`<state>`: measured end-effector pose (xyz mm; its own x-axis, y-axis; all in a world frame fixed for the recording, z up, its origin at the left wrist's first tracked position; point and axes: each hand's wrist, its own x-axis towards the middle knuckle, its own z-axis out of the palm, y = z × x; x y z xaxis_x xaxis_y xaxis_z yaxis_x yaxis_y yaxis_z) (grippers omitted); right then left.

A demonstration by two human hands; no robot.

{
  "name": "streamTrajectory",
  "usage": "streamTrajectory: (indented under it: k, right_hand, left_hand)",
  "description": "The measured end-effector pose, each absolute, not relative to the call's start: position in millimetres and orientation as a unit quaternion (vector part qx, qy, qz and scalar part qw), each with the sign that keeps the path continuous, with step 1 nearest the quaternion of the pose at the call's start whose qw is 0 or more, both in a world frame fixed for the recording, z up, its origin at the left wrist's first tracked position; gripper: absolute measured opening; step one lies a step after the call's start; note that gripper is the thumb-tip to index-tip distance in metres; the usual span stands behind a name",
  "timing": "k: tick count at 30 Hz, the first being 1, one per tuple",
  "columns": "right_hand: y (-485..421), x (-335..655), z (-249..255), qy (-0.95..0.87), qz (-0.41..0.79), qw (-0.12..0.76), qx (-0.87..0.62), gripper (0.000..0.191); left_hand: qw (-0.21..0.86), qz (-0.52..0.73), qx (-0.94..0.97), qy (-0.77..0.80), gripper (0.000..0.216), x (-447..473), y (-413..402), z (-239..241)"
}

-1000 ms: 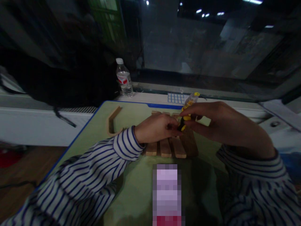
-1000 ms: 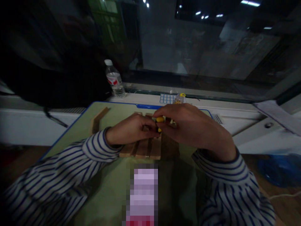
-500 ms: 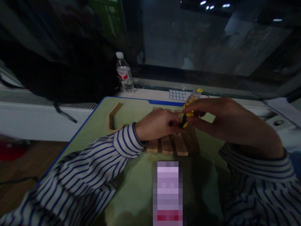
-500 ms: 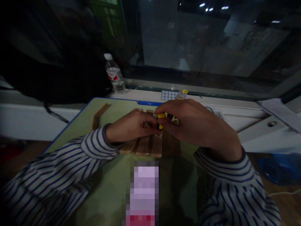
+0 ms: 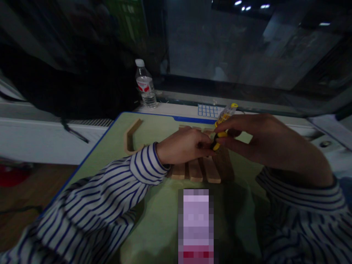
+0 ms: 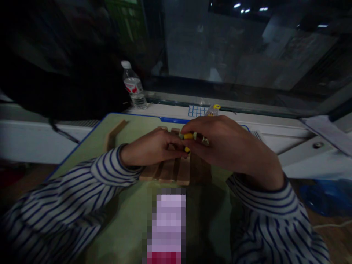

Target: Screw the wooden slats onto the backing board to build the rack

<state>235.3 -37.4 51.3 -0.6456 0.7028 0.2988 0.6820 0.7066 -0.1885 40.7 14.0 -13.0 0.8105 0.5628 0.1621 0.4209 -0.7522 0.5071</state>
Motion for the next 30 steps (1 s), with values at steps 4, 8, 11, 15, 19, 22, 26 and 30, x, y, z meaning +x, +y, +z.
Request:
streamTrajectory:
  k: [4,8,11,15,19,22,26,30]
  right_hand:
    - [-37.4,235.0,50.9,-0.906,0.029,0.180,-0.382,0.020]
    - [-36.5,236.0,50.0,-0.908,0.027,0.181,-0.378,0.019]
    - [-35.8,236.3,49.2,-0.906,0.030,0.178,-0.382,0.017]
    - [-36.0,235.5,48.8,-0.903,0.034,0.178,-0.390,0.017]
    - [-36.3,234.7,49.2,-0.902,0.033,0.179,-0.390,0.018]
    - [-36.1,234.5,49.7,-0.903,0.034,0.173,-0.393,0.019]
    - [-36.5,234.5,49.5,-0.910,0.050,0.179,-0.371,0.022]
    - [-38.8,233.8,49.5,-0.914,0.054,0.177,-0.362,0.019]
  left_hand:
    - [0.232,0.151,0.924,0.266,0.017,40.6,13.5,-11.7]
    - [0.233,0.151,0.925,0.258,0.015,40.1,13.3,-11.2]
    - [0.234,0.155,0.924,0.259,0.014,39.6,13.0,-11.2]
    - [0.233,0.163,0.922,0.264,0.015,39.4,12.4,-11.0]
    - [0.230,0.171,0.918,0.275,0.016,39.3,13.0,-11.0]
    - [0.229,0.161,0.919,0.278,0.019,38.9,14.1,-11.7]
    - [0.221,0.162,0.921,0.277,0.018,38.4,15.5,-13.4]
    - [0.221,0.153,0.923,0.273,0.017,37.8,16.5,-13.5]
